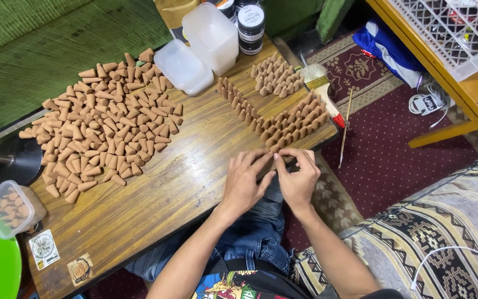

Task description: Sorting and arranging incense cones into rows and packaging them into small plastic containers.

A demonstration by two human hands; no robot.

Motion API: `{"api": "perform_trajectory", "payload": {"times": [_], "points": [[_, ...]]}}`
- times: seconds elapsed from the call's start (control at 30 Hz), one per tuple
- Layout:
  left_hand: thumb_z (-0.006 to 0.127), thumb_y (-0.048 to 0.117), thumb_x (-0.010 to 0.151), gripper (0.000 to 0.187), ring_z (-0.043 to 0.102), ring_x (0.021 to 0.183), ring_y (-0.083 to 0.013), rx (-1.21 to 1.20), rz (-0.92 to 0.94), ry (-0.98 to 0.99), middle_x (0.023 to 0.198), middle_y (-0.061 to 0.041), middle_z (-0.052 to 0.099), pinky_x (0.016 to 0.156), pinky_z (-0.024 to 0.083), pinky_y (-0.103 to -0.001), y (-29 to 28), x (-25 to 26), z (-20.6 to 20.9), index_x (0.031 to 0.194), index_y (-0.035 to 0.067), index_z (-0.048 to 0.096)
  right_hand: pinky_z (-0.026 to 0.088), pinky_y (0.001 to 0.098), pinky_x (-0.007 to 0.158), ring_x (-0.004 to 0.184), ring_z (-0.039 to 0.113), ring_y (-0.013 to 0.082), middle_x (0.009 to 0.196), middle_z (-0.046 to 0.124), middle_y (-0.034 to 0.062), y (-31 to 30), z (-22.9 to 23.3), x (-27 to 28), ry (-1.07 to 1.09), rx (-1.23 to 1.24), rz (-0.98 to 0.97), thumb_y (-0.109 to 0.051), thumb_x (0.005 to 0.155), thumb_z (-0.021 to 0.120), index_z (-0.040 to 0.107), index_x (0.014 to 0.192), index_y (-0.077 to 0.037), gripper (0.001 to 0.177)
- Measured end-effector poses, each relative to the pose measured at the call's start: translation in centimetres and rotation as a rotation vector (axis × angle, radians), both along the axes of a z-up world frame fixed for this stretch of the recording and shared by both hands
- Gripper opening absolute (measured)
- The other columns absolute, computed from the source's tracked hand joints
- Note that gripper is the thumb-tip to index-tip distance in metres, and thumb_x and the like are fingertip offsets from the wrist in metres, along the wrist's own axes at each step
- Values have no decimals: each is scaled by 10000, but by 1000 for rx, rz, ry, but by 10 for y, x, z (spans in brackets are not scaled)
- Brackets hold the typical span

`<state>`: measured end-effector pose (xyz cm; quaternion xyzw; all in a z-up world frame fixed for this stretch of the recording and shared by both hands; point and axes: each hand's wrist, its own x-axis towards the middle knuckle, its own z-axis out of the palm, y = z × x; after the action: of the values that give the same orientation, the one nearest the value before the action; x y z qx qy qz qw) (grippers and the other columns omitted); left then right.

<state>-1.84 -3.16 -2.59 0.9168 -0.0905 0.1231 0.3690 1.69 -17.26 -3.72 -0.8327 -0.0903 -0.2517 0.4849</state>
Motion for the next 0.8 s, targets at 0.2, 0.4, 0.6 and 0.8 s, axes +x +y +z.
{"api": "perform_trajectory", "payload": {"times": [0.2,0.4,0.6,0.8], "points": [[718,278,912,415,590,1143,-307,6,-13,4,1229,-96,663,932,418,-418,1,0,0,1296,126,681,463,284,620,798,668,213,803,746,14,1,3,-1,-3,0,-2,-29,803,840,752,873,-138,157],[721,282,906,416,586,1163,-302,14,-15,11,1239,-89,661,933,424,-418,2,1,-6,1293,135,683,467,281,627,809,674,206,807,747,2,0,1,-2,3,4,-5,-30,794,845,748,866,-151,170],[714,243,922,401,628,1127,-324,-153,-47,9,1201,-108,683,922,459,-412,12,-3,1,1304,125,681,489,295,631,723,668,219,788,755,23,6,13,-10,1,21,45,-2,794,825,759,842,-134,155],[719,170,922,380,682,1140,-329,-439,-125,42,1222,-92,726,934,531,-419,37,-9,30,1302,152,701,515,292,609,648,645,199,793,761,58,24,44,-13,38,88,153,53,776,800,760,844,-89,163]]}}
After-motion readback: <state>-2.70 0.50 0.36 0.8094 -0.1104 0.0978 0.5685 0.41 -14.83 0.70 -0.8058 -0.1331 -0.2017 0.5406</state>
